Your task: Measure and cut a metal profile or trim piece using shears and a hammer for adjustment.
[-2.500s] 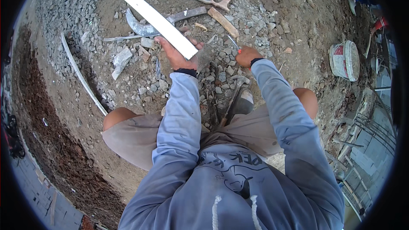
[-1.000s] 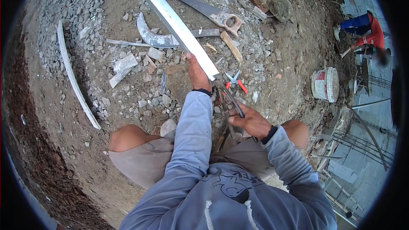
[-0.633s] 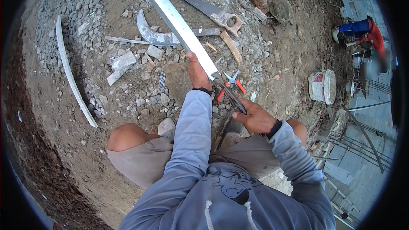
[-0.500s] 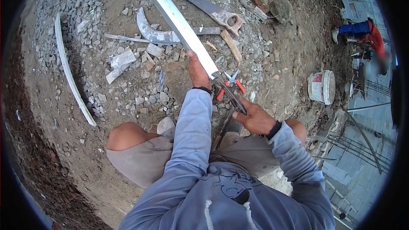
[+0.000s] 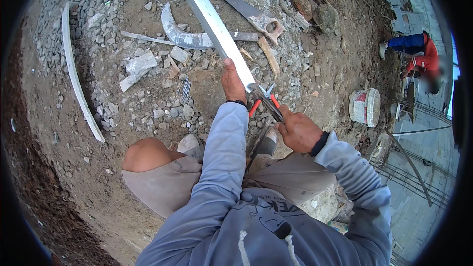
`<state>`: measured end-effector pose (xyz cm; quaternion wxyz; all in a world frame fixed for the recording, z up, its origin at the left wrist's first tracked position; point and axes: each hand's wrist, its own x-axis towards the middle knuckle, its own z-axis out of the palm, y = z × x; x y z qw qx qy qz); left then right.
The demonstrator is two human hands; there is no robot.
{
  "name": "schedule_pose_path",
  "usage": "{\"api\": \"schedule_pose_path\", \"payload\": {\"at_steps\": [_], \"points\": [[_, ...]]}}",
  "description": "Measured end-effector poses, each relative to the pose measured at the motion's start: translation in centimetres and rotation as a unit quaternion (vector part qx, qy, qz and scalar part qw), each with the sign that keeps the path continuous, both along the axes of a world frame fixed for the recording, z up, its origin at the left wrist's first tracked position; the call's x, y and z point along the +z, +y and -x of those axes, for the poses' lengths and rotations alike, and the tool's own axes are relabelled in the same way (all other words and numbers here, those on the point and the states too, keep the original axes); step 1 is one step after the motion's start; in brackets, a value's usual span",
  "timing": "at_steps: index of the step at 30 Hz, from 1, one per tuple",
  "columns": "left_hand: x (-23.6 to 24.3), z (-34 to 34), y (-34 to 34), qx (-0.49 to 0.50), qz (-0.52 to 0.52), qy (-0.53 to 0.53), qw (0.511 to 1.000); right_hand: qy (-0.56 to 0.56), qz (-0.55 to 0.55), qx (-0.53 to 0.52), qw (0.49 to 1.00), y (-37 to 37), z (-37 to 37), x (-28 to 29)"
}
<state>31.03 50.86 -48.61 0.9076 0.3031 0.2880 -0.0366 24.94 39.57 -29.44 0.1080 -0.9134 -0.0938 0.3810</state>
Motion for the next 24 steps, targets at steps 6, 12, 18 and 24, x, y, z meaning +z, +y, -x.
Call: {"api": "schedule_pose_path", "payload": {"at_steps": [6,12,18,24], "points": [[-1.4,0.4,1.0,-0.010,-0.029,0.020,0.999,0.337,0.110,-0.024,0.935,4.8,-10.4,3.8],[-0.9,0.7,1.6,-0.026,-0.080,0.063,0.994,0.411,0.220,0.066,0.882,7.3,-14.7,1.3],[-0.2,0.3,0.9,-0.006,-0.088,0.058,0.994,0.052,0.243,0.321,0.914,6.2,-11.3,1.5],[1.0,-0.8,-0.2,0.005,-0.041,0.041,0.998,-0.119,0.256,0.358,0.890,4.0,-8.1,2.4]]}}
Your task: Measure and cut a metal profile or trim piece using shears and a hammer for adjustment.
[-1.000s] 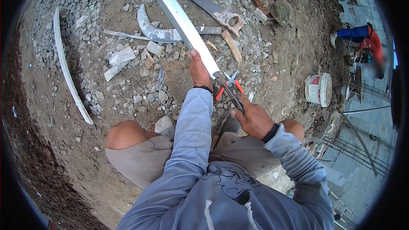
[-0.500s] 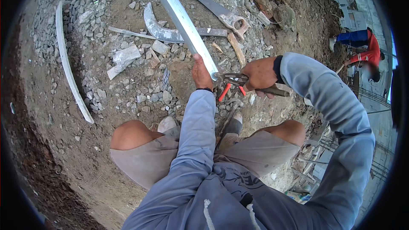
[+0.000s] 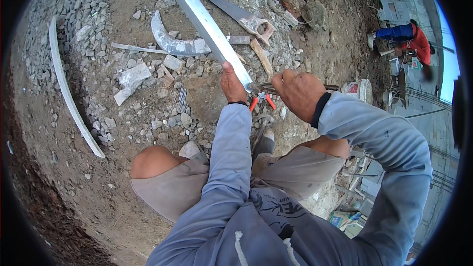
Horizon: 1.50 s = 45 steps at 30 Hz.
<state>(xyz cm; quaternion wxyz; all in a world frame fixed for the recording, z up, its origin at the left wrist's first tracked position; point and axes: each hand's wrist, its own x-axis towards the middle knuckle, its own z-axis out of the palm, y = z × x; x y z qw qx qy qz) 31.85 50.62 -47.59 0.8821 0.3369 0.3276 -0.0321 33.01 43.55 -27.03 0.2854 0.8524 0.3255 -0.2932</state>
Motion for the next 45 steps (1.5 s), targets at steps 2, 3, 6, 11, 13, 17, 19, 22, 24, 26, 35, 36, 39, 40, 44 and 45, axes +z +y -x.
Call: {"api": "schedule_pose_path", "payload": {"at_steps": [2,3,6,11,13,17,19,22,24,26,35,36,39,40,44,45], "points": [[0.3,0.1,0.0,-0.008,0.000,0.010,1.000,-0.084,0.022,0.090,0.992,-0.2,0.5,-0.2],[0.4,0.1,0.1,-0.016,-0.015,0.009,1.000,-0.084,0.023,0.090,0.992,0.0,0.1,0.0],[0.3,0.2,0.5,-0.015,-0.040,0.001,0.999,0.031,0.013,-0.026,0.999,1.5,-3.1,0.3],[-1.4,0.6,0.4,0.009,-0.046,0.004,0.999,0.144,0.130,0.143,0.970,8.6,-9.3,-1.2],[-2.1,0.7,0.6,-0.011,-0.032,0.000,0.999,0.128,0.104,0.158,0.974,9.4,-10.2,-2.3],[-0.8,0.6,1.1,-0.009,-0.026,0.014,1.000,0.088,0.118,0.243,0.959,7.9,-9.6,-3.6],[-0.8,0.8,1.4,-0.008,-0.006,0.013,1.000,0.032,0.112,0.287,0.951,6.2,-8.4,-3.5],[-0.6,0.7,1.4,0.012,0.018,-0.011,1.000,-0.066,0.019,0.345,0.936,4.2,-7.1,-2.6],[0.0,0.4,1.0,0.024,0.021,-0.018,0.999,-0.084,0.037,0.358,0.929,3.9,-6.4,-2.0],[0.4,0.3,0.8,0.037,0.021,-0.023,0.999,-0.108,0.044,0.392,0.912,3.9,-6.3,-1.4],[1.6,0.3,1.0,0.015,-0.028,-0.011,0.999,0.024,0.040,0.431,0.901,7.0,-11.2,-3.7],[1.5,0.4,1.2,0.013,-0.030,-0.012,0.999,0.021,0.038,0.429,0.902,7.1,-11.4,-3.9],[1.0,0.7,1.7,-0.029,-0.072,0.014,0.997,0.039,0.045,0.426,0.903,7.3,-11.6,-4.8],[0.4,0.8,1.6,-0.020,-0.053,0.005,0.998,0.035,0.045,0.424,0.904,6.9,-11.4,-4.8],[0.9,0.6,1.6,-0.016,-0.017,-0.005,1.000,-0.036,0.041,0.413,0.909,6.3,-9.5,-3.4],[1.1,0.6,1.5,-0.022,-0.008,-0.018,1.000,-0.098,0.053,0.395,0.912,5.1,-8.7,-2.8]]}}
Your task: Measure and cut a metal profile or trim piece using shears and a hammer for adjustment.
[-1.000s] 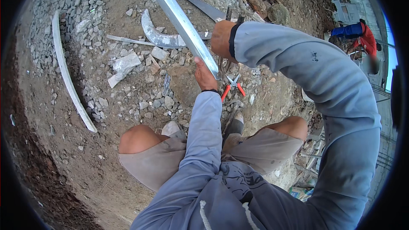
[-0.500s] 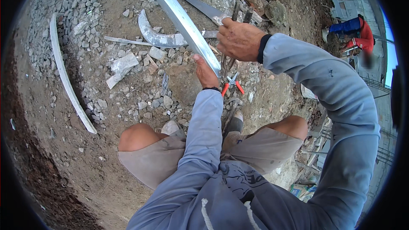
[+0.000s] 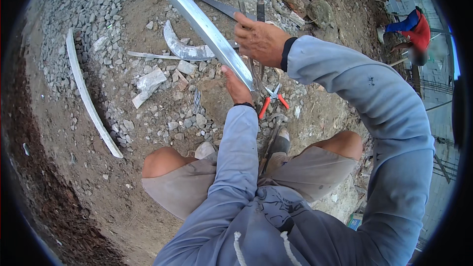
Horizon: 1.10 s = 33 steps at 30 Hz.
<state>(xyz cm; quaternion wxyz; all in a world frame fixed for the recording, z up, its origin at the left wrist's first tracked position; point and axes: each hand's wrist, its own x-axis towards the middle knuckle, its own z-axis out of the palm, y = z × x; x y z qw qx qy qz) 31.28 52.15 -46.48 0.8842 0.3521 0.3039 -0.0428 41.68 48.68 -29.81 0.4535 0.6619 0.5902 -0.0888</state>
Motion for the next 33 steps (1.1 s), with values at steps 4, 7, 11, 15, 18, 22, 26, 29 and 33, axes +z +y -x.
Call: {"api": "schedule_pose_path", "payload": {"at_steps": [4,7,11,15,18,22,26,29,33], "points": [[-0.3,-0.5,-0.5,0.037,0.027,-0.023,0.999,-0.141,-0.029,-0.058,0.988,-5.4,3.5,3.9],[-1.6,-0.6,-0.8,0.021,0.016,0.005,1.000,-0.175,-0.112,-0.161,0.965,-10.8,5.8,5.4],[-1.5,-1.0,-0.7,0.044,-0.010,0.000,0.999,-0.081,-0.247,-0.462,0.848,-13.8,10.8,3.3],[-1.1,-0.8,-0.3,0.014,-0.025,-0.003,1.000,-0.035,-0.350,-0.545,0.761,-15.5,14.0,-1.3],[-0.5,-1.1,-0.4,0.048,-0.083,-0.008,0.995,0.003,-0.386,-0.567,0.728,-16.0,14.6,-3.3],[0.7,-0.9,0.2,0.029,-0.073,0.004,0.997,0.053,-0.450,-0.573,0.683,-15.0,14.0,-3.2],[2.7,-0.5,-0.2,0.016,-0.039,0.006,0.999,0.186,-0.437,-0.651,0.591,-15.1,13.9,-3.4],[2.7,-0.6,0.1,0.011,-0.034,-0.010,0.999,0.247,-0.419,-0.683,0.544,-15.1,15.3,-4.5],[2.6,-0.7,-0.3,-0.008,-0.031,-0.015,0.999,0.134,-0.448,-0.592,0.657,-16.3,15.2,-4.4]]}}
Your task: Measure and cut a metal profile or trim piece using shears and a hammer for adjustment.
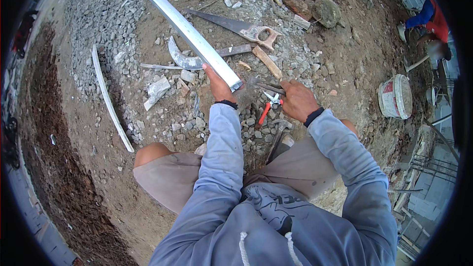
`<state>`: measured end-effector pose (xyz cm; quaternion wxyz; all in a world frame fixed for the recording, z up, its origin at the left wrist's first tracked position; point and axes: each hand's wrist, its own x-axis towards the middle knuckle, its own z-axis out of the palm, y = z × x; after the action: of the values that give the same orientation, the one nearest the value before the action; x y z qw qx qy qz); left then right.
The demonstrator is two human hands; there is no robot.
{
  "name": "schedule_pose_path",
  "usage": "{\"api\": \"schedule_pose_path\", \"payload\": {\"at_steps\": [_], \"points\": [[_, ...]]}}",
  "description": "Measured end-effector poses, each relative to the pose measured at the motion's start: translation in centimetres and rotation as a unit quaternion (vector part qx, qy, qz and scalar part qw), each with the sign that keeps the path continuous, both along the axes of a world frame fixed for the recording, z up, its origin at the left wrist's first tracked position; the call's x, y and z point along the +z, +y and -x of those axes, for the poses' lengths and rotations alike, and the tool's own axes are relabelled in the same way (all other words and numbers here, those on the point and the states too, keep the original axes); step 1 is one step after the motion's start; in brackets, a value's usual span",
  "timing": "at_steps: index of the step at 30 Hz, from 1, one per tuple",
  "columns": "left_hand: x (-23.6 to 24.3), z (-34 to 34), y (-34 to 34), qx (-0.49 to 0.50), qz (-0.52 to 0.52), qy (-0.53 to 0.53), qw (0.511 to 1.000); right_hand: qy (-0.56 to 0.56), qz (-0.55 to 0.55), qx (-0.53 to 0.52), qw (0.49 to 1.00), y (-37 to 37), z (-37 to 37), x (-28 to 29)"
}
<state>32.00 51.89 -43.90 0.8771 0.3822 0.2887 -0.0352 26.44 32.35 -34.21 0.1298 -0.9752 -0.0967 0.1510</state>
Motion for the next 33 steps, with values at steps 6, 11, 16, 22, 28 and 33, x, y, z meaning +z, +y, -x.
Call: {"api": "schedule_pose_path", "payload": {"at_steps": [6,11,16,22,28,33], "points": [[0.6,-0.1,0.0,-0.003,-0.015,0.008,1.000,-0.098,0.066,0.044,0.992,0.2,-1.9,0.6],[1.3,-0.5,-0.8,0.050,-0.067,0.018,0.996,-0.212,0.217,0.085,0.949,0.8,-2.8,0.6],[1.8,-0.5,-0.6,0.012,-0.092,0.050,0.994,-0.256,0.260,0.131,0.922,1.5,-4.2,1.9],[2.3,-0.6,-0.7,0.011,-0.126,0.085,0.988,-0.277,0.261,0.146,0.913,2.0,-4.5,2.9],[1.3,-0.8,-0.7,-0.006,-0.134,0.087,0.987,-0.277,0.268,0.163,0.908,2.3,-5.3,3.9],[0.5,-0.9,-0.8,-0.001,-0.156,0.085,0.984,-0.306,0.304,0.201,0.880,3.0,-6.2,4.6]]}}
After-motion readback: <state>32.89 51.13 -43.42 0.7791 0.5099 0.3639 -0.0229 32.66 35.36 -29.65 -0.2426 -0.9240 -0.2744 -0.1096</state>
